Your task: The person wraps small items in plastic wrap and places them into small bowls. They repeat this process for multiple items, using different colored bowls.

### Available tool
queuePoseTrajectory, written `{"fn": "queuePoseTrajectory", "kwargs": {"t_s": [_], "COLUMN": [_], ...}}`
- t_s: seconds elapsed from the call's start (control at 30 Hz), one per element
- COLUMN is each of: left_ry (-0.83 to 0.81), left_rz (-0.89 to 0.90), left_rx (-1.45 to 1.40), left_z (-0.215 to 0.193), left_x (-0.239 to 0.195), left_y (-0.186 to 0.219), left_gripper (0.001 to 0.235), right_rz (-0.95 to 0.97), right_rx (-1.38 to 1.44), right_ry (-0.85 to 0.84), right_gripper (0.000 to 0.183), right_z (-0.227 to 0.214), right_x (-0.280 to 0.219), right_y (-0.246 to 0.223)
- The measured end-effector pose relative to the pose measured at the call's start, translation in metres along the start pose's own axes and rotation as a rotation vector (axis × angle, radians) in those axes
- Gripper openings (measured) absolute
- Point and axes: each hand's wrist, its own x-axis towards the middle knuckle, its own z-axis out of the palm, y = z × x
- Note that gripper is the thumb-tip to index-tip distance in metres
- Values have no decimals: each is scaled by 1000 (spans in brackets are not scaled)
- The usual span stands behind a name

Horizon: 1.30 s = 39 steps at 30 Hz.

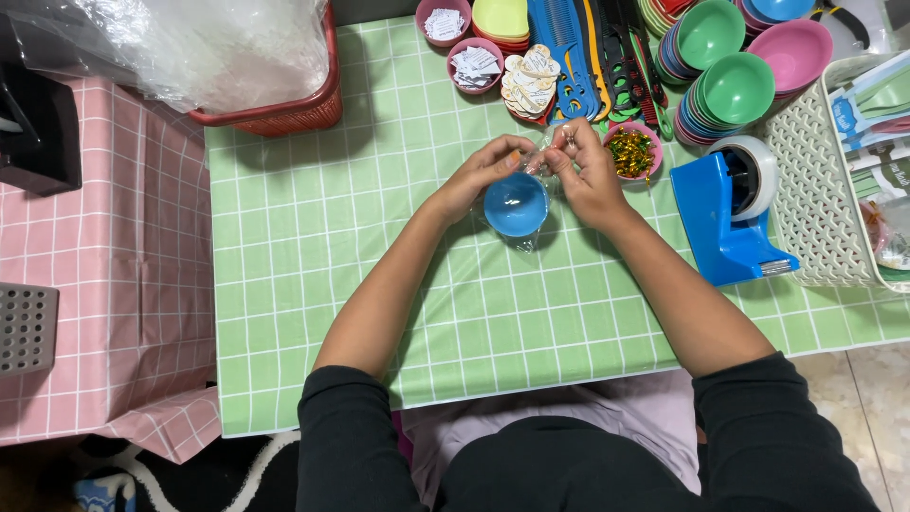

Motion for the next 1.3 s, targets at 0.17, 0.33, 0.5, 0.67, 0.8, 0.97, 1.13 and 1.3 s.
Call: {"fn": "queuePoseTrajectory", "kwargs": {"t_s": [0.17, 0.33, 0.5, 0.67, 0.8, 0.97, 1.13, 1.3], "left_ry": [-117, -153, -156, -136, -112, -108, -123, -6], "left_rz": [-135, -164, -153, -160, -123, -115, -123, -79], "left_rx": [-95, -137, -158, -166, -131, -160, -198, -433], "left_z": [13, 0, 14, 24, 23, 24, 28, 13], "left_x": [-4, -2, -7, -10, -11, -18, -26, -27], "left_y": [7, -11, 19, 33, 43, 52, 62, 65], "left_gripper": [55, 57, 59, 63, 60, 59, 58, 62], "right_rz": [-43, -76, -67, -78, -123, -178, -233, -214], "right_rx": [-26, -123, -238, -247, -139, 56, 3, -3], "right_ry": [58, 99, 104, 101, 131, 215, 288, 379], "right_gripper": [11, 12, 17, 15, 15, 27, 34, 19], "right_z": [1, 1, -2, -9, -14, -18, -18, -20], "right_x": [-2, -1, -3, -3, 2, 4, 4, 12], "right_y": [14, 3, 15, 25, 14, -22, -26, -28]}}
